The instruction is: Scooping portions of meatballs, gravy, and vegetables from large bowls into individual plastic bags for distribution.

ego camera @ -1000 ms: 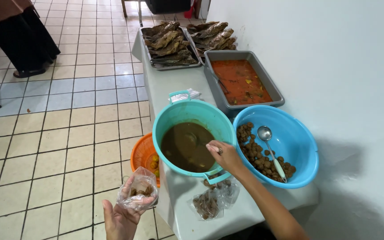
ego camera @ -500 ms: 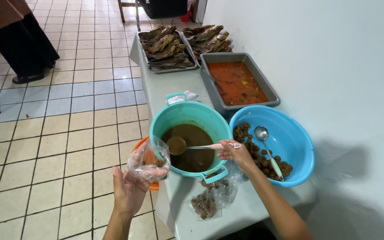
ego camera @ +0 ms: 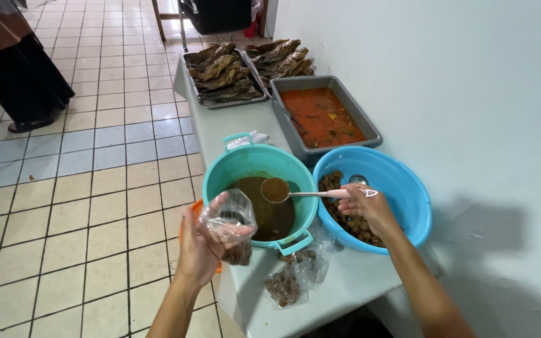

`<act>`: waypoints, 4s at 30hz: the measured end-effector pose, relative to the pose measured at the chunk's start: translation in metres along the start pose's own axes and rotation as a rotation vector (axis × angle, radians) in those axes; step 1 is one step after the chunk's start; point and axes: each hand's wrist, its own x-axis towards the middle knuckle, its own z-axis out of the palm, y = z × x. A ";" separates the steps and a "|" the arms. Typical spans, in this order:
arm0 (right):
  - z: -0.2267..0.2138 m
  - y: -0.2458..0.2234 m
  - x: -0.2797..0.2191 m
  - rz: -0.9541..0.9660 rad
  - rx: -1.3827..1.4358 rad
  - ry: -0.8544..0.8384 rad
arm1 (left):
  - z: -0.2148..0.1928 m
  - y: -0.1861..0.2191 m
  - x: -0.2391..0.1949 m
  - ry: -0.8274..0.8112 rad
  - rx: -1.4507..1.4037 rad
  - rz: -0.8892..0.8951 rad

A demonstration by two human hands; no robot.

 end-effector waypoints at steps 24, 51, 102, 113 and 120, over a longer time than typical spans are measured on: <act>0.054 -0.095 -0.100 -0.118 -0.346 0.003 | -0.025 -0.071 0.073 0.084 -0.028 -0.294; 0.073 0.087 0.025 -0.014 -0.263 0.186 | -0.043 -0.061 0.063 0.090 -0.098 -0.204; 0.040 -0.038 -0.032 -0.160 0.053 0.140 | -0.002 0.031 0.033 -0.100 -0.091 0.008; 0.078 0.031 0.003 -0.393 -0.419 0.184 | 0.076 0.096 0.098 0.028 0.007 0.068; 0.084 0.076 0.032 -0.126 -0.211 0.215 | 0.047 0.047 0.140 -0.018 0.447 0.184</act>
